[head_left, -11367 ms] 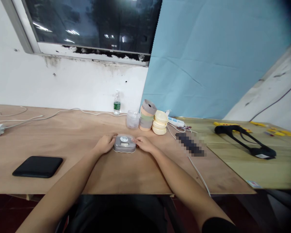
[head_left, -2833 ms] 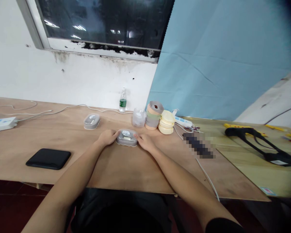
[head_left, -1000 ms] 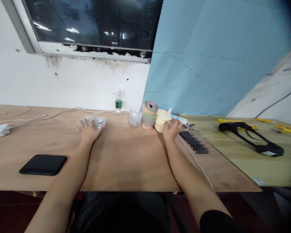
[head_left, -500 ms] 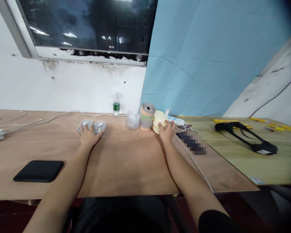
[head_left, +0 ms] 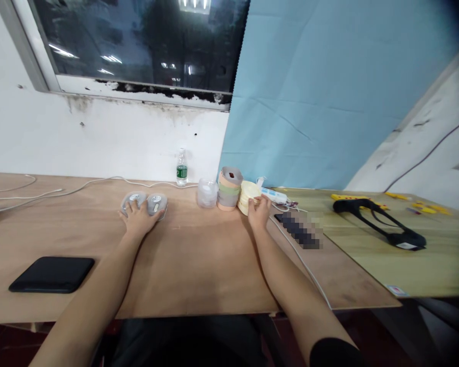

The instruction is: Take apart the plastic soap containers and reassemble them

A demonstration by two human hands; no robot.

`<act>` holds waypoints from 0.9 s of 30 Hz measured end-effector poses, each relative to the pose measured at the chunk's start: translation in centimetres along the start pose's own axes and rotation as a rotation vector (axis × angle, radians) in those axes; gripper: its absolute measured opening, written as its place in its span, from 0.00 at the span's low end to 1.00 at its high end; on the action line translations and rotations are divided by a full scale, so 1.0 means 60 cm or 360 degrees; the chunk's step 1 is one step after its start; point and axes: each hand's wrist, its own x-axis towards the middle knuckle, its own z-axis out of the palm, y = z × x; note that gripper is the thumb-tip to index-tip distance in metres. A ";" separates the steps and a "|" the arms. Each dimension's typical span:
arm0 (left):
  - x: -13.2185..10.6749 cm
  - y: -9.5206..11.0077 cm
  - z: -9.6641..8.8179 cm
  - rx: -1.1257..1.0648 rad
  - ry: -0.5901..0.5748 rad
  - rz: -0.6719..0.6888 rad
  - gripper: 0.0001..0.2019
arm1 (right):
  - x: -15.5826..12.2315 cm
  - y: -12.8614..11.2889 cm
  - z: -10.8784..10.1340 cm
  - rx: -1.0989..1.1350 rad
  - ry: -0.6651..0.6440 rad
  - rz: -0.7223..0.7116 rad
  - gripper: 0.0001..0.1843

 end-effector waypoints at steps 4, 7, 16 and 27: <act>0.000 -0.001 0.001 0.0005 -0.0022 0.0003 0.41 | 0.004 -0.008 -0.006 0.0061 0.0218 0.0016 0.16; 0.001 -0.001 0.004 -0.0003 -0.0011 0.0004 0.42 | 0.007 -0.019 -0.014 0.0107 0.0428 -0.0030 0.15; -0.031 0.046 -0.014 -0.0198 0.0424 0.0605 0.38 | -0.048 -0.112 -0.003 0.0795 -0.0108 -0.0698 0.24; -0.067 0.080 0.009 -0.0585 -0.0228 0.1092 0.32 | -0.103 -0.185 0.009 0.0668 -0.1086 -0.0034 0.28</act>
